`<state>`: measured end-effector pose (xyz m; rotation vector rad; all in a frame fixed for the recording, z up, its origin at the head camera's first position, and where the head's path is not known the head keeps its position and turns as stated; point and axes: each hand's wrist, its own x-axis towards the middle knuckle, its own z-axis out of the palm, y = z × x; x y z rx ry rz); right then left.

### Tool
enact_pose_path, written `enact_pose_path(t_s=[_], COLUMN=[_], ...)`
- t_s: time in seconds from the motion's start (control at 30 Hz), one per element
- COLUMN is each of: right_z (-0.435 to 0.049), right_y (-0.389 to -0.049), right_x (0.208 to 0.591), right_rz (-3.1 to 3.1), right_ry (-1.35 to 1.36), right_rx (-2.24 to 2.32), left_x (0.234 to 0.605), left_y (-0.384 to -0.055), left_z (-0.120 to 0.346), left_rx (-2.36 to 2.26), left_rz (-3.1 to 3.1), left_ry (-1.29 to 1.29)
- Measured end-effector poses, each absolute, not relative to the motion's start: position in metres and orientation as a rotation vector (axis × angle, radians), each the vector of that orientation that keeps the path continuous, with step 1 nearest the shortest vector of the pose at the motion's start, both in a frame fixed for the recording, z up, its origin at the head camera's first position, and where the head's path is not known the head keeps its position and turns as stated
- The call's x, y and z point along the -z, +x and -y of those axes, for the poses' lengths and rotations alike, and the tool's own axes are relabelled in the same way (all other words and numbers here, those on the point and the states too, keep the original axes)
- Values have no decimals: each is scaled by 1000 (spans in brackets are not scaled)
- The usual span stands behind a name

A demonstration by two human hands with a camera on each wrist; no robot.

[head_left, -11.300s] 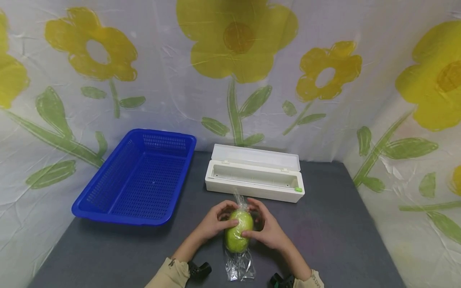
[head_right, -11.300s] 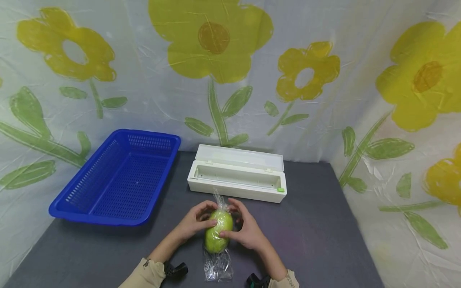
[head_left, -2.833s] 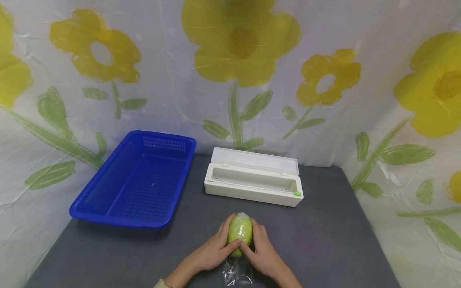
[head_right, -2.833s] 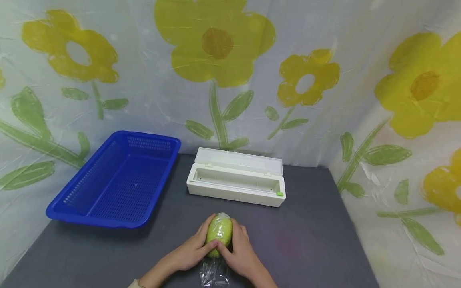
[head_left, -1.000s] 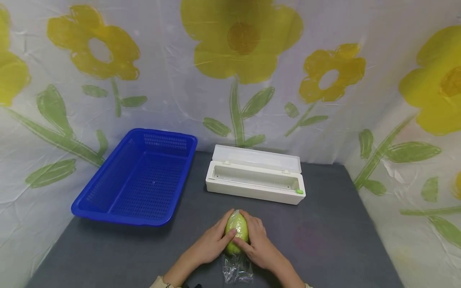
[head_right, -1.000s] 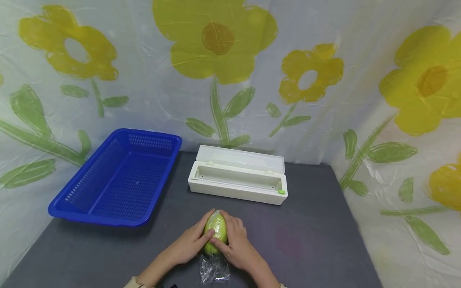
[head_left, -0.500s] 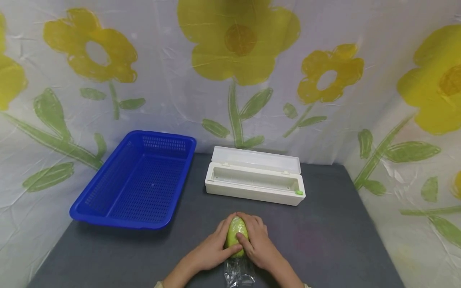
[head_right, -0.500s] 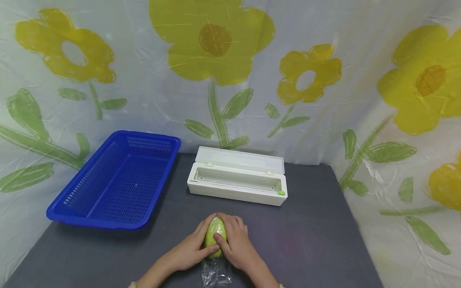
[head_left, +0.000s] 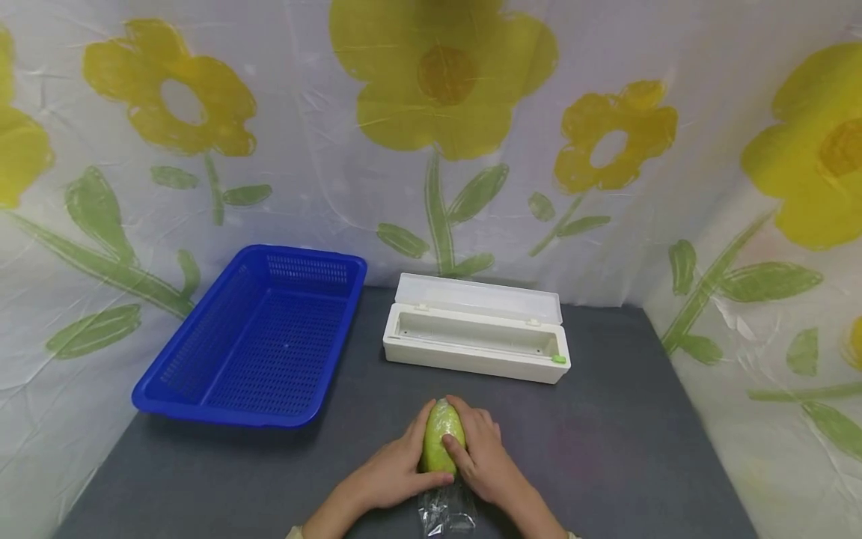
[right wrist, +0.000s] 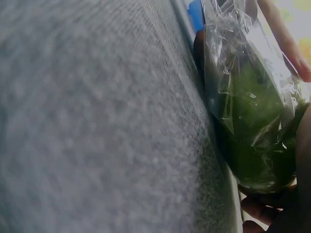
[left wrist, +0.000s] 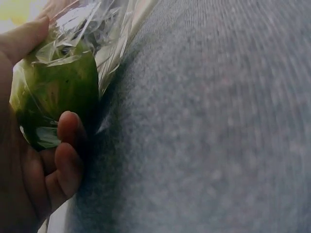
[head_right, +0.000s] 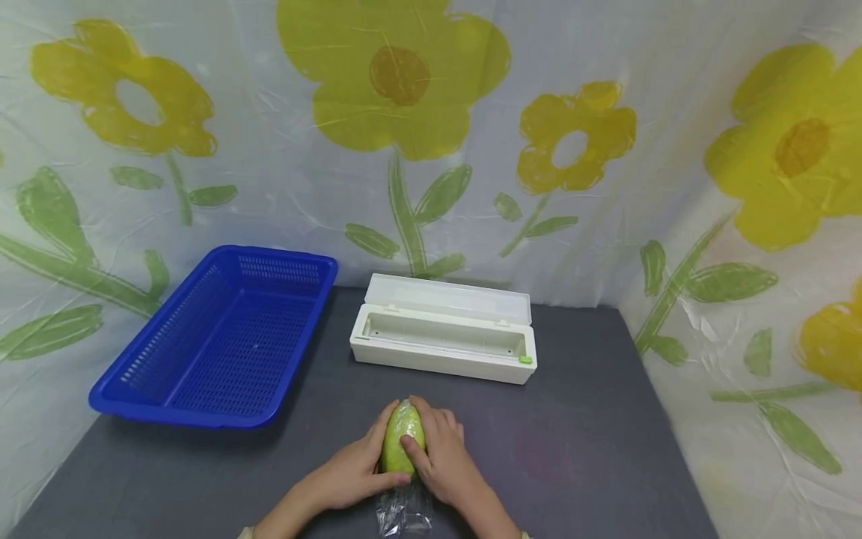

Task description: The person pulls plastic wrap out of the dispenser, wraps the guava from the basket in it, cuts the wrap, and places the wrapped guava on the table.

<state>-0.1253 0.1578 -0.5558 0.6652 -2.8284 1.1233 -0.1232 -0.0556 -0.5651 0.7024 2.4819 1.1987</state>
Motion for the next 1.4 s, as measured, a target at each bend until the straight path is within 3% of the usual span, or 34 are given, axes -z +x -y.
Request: enact_pose_path(t_s=[0.37, 0.6, 0.93, 1.4], right_z=[-155, -157, -158, -169], right_y=[-115, -112, -108, -117], right_x=[552, 547, 540, 535], right_rz=[2765, 2809, 2792, 2656], right_ry=[391, 367, 437, 442], right_rx=[-1009, -1081, -958, -881], left_x=[559, 544, 533, 529], left_y=[-124, -140, -160, -151], left_z=[52, 61, 57, 71], left_rx=[-1237, -1234, -1171, -1097], left_rz=[-2484, -2528, -2574, -2811], left_ry=[588, 617, 933, 840])
